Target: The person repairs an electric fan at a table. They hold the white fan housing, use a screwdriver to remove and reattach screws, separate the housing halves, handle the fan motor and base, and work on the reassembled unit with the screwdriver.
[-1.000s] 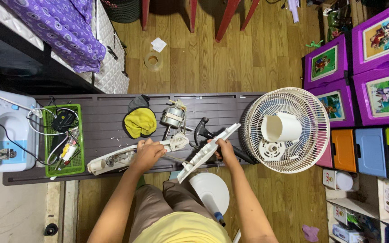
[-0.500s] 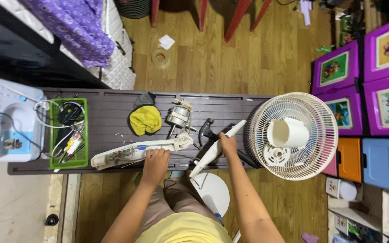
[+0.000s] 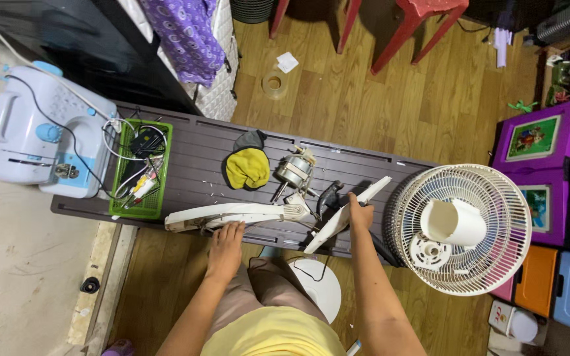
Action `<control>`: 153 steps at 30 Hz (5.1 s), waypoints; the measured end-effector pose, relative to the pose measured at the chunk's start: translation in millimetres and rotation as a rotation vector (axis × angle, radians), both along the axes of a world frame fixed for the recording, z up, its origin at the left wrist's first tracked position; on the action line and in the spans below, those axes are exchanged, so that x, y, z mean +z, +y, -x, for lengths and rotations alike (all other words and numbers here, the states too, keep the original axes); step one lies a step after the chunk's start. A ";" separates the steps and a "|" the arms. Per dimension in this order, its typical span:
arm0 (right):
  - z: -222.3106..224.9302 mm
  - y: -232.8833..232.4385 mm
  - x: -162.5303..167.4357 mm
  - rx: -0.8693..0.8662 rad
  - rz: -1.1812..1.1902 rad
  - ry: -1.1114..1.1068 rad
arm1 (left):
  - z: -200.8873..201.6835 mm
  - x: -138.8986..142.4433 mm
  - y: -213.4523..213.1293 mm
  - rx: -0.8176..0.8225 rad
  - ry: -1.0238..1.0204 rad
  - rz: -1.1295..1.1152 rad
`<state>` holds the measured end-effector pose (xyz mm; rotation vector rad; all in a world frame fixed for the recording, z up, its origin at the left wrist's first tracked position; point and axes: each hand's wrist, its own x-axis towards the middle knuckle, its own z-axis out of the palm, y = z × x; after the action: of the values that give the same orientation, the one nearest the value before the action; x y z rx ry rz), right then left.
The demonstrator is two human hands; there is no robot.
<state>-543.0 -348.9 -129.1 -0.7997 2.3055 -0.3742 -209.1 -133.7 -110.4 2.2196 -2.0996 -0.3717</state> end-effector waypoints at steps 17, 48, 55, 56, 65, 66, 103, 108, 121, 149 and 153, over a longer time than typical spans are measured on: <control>-26.9 39.3 9.2 -0.075 0.123 -0.053 | -78.5 12.6 47.3 0.477 0.257 0.149; -33.4 111.3 20.3 -0.226 0.123 -0.396 | -99.4 1.4 58.8 0.920 0.921 0.127; -28.7 135.2 30.4 -0.438 0.235 -0.421 | -100.2 6.1 60.4 0.995 1.045 0.116; -30.7 136.8 32.8 -0.430 0.266 -0.375 | -100.6 6.5 60.8 1.019 1.081 0.114; -75.5 75.5 42.8 -0.047 0.431 -0.521 | -102.5 5.7 73.7 1.173 1.203 0.040; -80.3 63.1 43.0 0.010 0.381 -0.433 | -102.3 5.2 75.5 1.224 1.232 -0.002; -192.2 149.4 69.6 0.871 0.543 -0.081 | -108.4 18.9 24.6 1.127 1.242 -0.031; -262.2 201.6 67.1 1.296 0.597 0.009 | -118.4 20.8 3.8 1.147 1.309 -0.050; -349.6 275.3 30.4 1.134 0.279 0.057 | -187.2 18.1 5.5 0.912 1.474 -0.201; -373.7 296.9 63.9 0.690 -0.055 -0.397 | -255.9 1.8 8.3 0.849 1.518 -0.976; -384.8 311.2 61.3 0.623 -0.098 -0.396 | -263.0 1.3 12.3 0.755 1.581 -1.030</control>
<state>-158.2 -37.7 -67.8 -1.2137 1.5971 -0.1187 53.9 -121.4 -109.1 1.4815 -0.1637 -2.3090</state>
